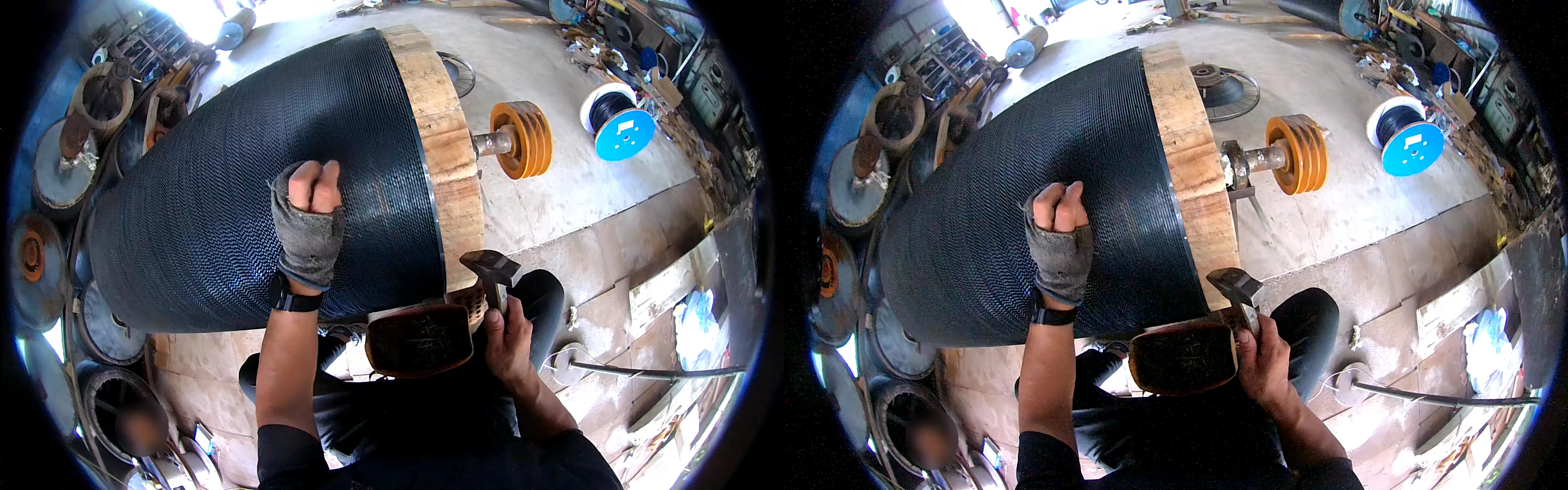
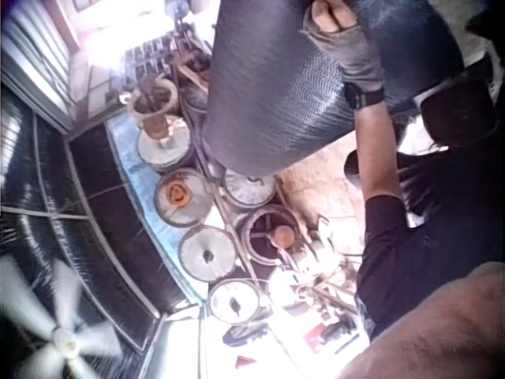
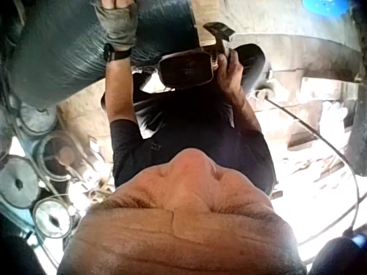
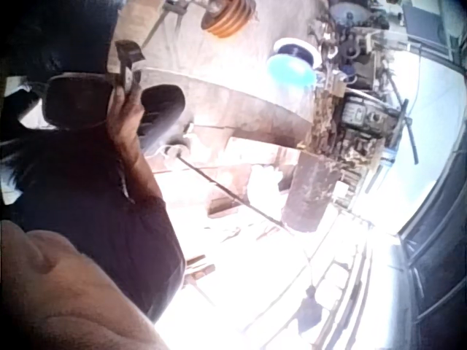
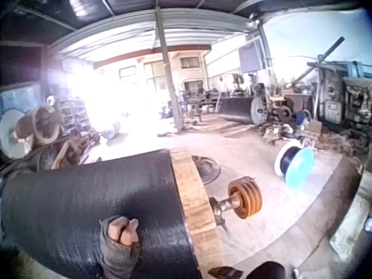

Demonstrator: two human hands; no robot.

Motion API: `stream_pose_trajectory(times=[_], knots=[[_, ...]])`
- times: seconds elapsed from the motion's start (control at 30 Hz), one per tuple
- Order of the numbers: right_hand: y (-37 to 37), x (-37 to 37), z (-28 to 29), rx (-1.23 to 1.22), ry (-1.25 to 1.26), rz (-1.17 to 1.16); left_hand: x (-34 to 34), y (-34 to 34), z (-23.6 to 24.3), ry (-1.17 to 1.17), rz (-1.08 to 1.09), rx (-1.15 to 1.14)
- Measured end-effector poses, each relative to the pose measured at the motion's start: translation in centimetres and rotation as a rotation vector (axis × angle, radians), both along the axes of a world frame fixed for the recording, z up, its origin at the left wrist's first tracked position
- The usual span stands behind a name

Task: The person uses a hammer to repeatedly strike a wooden band attached to a large cylindrical object, likely shaping or securing the band. The person remains seated on the floor throughout the task.

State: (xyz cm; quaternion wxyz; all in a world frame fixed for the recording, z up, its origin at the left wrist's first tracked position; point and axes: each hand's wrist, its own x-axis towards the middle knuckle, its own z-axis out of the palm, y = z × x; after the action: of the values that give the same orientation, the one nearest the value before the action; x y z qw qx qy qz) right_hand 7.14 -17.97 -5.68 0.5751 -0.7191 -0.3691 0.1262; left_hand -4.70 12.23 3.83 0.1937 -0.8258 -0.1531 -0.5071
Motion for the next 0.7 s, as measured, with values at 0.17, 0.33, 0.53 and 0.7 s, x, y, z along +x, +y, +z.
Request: stream_pose_trajectory(times=[0.17,0.33,0.53,0.7], knots=[[-0.4,0.1,-0.7,-0.034,-0.009,-0.003,0.8,-5.5,-1.3,-0.11,-0.126,-0.175],[-0.5,0.0,-1.2,-0.024,0.003,-0.016,1.7,-13.0,-6.7,-0.021,-0.459,-0.548],[-0.6,0.2,-0.6,-0.091,-0.003,-0.033,3.0,-12.9,-8.6,-0.012,-0.359,-0.562],[0.1,0.3,-0.1,-0.087,-0.077,-0.03,3.2,-12.5,-6.8,0.029,-0.314,-0.646]])
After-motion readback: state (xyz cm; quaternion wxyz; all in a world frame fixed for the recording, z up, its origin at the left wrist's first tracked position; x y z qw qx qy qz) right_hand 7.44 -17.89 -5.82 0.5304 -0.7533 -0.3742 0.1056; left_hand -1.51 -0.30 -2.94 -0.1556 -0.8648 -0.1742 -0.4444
